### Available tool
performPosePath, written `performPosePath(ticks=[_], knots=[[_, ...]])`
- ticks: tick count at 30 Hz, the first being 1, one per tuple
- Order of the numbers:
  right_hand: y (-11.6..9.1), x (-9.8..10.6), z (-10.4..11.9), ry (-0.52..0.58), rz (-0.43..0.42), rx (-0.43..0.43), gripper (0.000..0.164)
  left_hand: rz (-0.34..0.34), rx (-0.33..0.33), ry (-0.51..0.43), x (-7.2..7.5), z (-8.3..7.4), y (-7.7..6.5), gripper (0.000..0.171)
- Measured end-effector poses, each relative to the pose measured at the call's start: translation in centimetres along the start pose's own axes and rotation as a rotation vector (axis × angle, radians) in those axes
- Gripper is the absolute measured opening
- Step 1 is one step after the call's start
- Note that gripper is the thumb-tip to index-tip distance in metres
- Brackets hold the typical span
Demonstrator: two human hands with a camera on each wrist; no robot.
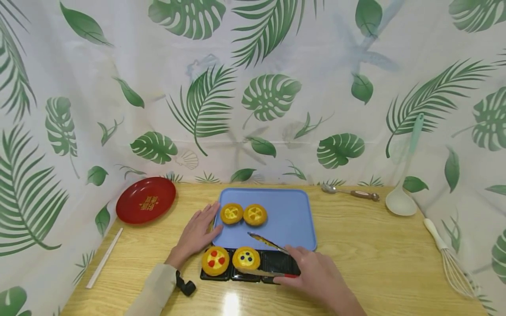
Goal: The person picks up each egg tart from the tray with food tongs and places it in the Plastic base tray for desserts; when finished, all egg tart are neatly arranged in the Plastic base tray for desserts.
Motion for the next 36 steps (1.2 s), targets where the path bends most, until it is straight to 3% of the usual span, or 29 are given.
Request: performPosePath(ticks=[10, 16, 23, 36], knots=[[1.2, 0.9, -0.8, 0.003, -0.018, -0.035, 0.087, 0.001, -0.007, 0.002, 0.3, 0.0, 0.1, 0.077], [2.1, 1.4, -2.4, -0.011, -0.093, -0.097, 0.089, -0.004, -0.008, 0.001, 0.3, 0.1, 0.1, 0.076], [3.4, 1.4, -3.9, -0.012, -0.102, -0.174, 0.082, -0.014, -0.01, -0.008, 0.3, 0.0, 0.1, 0.076], [5.1, 0.1, -4.4, 0.031, -0.066, -0.213, 0.06, -0.028, -0.012, -0.019, 0.6, -0.1, 0.0, 0.076]])
Point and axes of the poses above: each hand's wrist, its own y-axis towards the middle knuckle, its own x-axis out of the back of the hand, z = x × y, the point moved 8 cm from there along y, towards the middle knuckle, and after that the axes turned 14 degrees about y, right-handed, at the moved point
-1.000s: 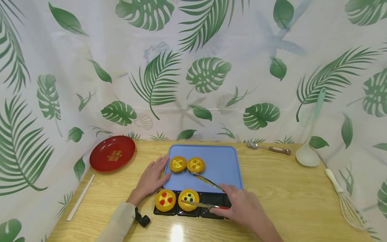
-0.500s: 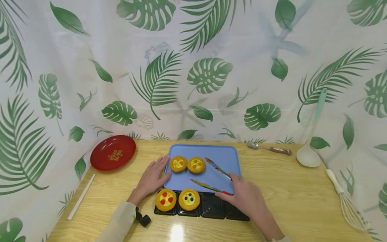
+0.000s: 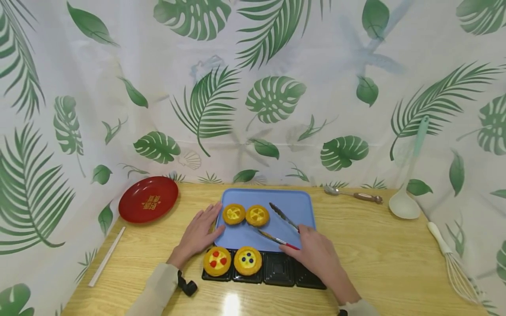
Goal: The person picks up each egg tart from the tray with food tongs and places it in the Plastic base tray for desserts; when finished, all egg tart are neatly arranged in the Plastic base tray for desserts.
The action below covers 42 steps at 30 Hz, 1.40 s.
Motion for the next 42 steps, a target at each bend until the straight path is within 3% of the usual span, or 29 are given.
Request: performPosePath(ticks=[12, 27, 42], knots=[[1.3, -2.0, -0.4, -0.017, 0.059, -0.066, 0.061, 0.005, 0.004, 0.009, -0.3, 0.2, 0.0, 0.076], [1.4, -2.4, 0.2, -0.041, 0.012, 0.021, 0.056, -0.015, 0.002, -0.012, 0.0, 0.1, -0.1, 0.075], [1.7, -2.0, 0.3, -0.069, 0.003, 0.011, 0.059, -0.002, -0.006, -0.008, -0.2, 0.6, 0.6, 0.075]])
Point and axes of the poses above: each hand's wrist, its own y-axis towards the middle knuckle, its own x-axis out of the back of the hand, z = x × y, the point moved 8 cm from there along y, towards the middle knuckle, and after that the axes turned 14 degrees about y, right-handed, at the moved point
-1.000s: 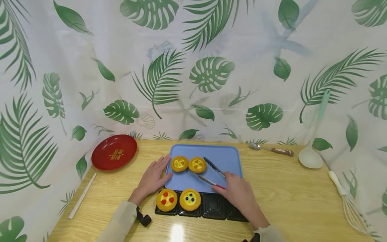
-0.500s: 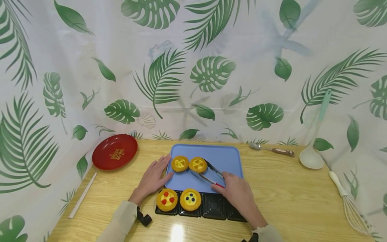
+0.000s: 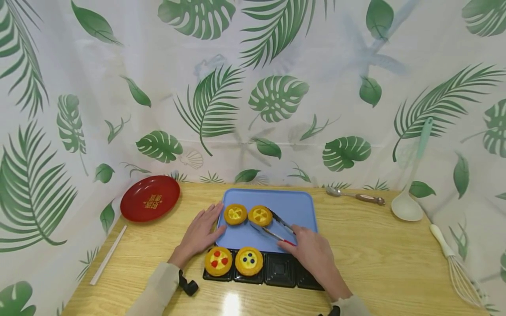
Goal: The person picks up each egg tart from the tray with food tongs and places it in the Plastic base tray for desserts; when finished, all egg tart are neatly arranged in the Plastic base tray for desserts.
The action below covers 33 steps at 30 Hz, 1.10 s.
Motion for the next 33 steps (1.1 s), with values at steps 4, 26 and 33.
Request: performPosePath(ticks=[4, 26, 33], knots=[[-0.2, 0.3, -0.3, -0.003, -0.005, -0.014, 0.062, 0.003, 0.003, 0.003, 0.0, 0.0, 0.0, 0.076], [-5.1, 3.3, -0.4, 0.045, -0.049, -0.042, 0.058, -0.001, -0.001, 0.003, 0.0, 0.0, 0.1, 0.075], [-7.3, 3.9, -0.5, 0.045, -0.063, -0.068, 0.063, -0.001, -0.006, -0.001, 0.2, -0.1, 0.0, 0.075]])
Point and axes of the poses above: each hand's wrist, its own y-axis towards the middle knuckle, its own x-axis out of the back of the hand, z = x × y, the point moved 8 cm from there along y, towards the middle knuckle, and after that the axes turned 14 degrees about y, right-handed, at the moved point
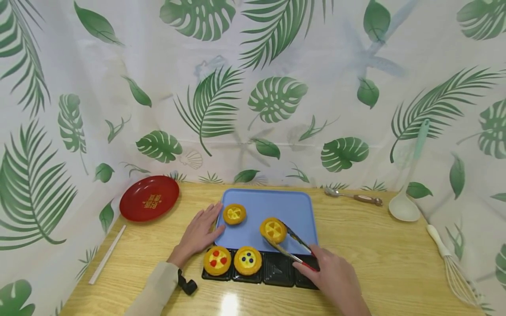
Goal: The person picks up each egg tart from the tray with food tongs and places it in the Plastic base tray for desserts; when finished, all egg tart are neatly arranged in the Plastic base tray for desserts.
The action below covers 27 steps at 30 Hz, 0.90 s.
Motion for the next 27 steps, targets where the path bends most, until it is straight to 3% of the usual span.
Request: performPosePath(ticks=[4, 8, 12, 21, 27], knots=[[-1.7, 0.3, -0.2, 0.004, 0.006, -0.056, 0.073, -0.01, 0.001, -0.013, 0.0, -0.1, -0.1, 0.075], [-3.5, 0.4, -0.1, 0.004, 0.008, -0.076, 0.052, 0.005, 0.01, -0.004, -0.2, 0.1, -0.1, 0.075], [-4.8, 0.3, -0.3, 0.004, 0.046, -0.112, 0.054, 0.02, 0.015, 0.013, -0.4, 0.2, -0.1, 0.075], [-6.9, 0.0, -1.2, 0.036, 0.147, -0.228, 0.052, 0.043, 0.017, 0.013, -0.6, 0.1, 0.0, 0.075], [-7.4, -0.4, -1.4, 0.026, 0.158, -0.236, 0.053, 0.029, 0.015, 0.005, -0.4, 0.0, 0.0, 0.075]])
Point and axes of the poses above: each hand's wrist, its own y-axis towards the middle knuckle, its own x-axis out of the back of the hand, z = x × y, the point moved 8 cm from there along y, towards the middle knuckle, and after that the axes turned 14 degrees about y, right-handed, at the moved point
